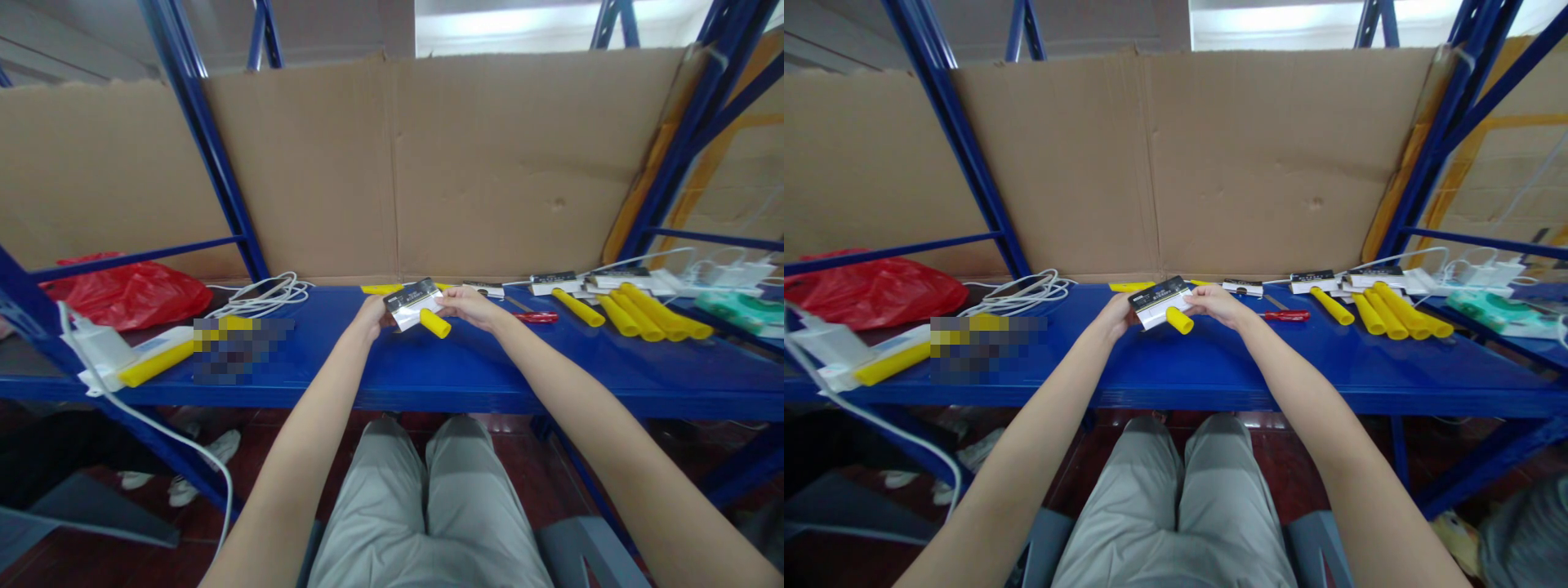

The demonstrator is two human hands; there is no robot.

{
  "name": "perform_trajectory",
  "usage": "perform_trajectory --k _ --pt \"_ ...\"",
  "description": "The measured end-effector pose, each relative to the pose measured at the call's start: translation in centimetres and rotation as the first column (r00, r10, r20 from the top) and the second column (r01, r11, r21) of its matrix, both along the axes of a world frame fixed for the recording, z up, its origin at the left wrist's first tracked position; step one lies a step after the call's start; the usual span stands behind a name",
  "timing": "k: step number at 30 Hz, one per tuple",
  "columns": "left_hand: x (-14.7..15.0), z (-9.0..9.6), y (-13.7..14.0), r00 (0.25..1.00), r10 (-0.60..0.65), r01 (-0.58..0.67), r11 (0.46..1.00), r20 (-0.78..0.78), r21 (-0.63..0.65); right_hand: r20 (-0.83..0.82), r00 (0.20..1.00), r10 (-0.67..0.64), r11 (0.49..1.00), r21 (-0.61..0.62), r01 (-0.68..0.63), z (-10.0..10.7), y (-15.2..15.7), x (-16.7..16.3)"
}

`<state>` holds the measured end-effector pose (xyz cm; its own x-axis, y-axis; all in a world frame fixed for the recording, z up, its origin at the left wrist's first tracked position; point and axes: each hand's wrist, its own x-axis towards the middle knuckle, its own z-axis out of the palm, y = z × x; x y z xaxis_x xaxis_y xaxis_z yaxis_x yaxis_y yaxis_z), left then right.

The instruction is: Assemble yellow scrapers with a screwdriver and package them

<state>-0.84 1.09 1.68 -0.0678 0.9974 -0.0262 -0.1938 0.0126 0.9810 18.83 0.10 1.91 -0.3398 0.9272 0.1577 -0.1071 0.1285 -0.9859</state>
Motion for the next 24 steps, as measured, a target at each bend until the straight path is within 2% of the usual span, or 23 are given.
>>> perform_trajectory --k 5,11,15,24 --pt "0.4 0.0 0.0 0.995 -0.100 0.100 0.995 0.012 0.014 0.012 0.997 -0.074 0.997 0.000 0.074 -0.4 0.5 -0.2" --pt "0.2 0.4 -0.1 0.997 0.004 -0.005 1.000 -0.080 -0.018 0.005 0.986 -0.165 0.986 0.028 0.165 -0.7 0.8 -0.2" --pt "0.2 0.9 -0.7 0.994 0.015 -0.022 0.998 -0.105 -0.063 -0.023 0.978 -0.210 0.975 0.066 0.211 -0.9 1.1 -0.2" --pt "0.3 0.9 -0.7 0.997 -0.071 0.072 0.997 0.037 -0.034 -0.012 0.979 -0.205 0.975 0.088 0.206 -0.6 1.1 -0.2"
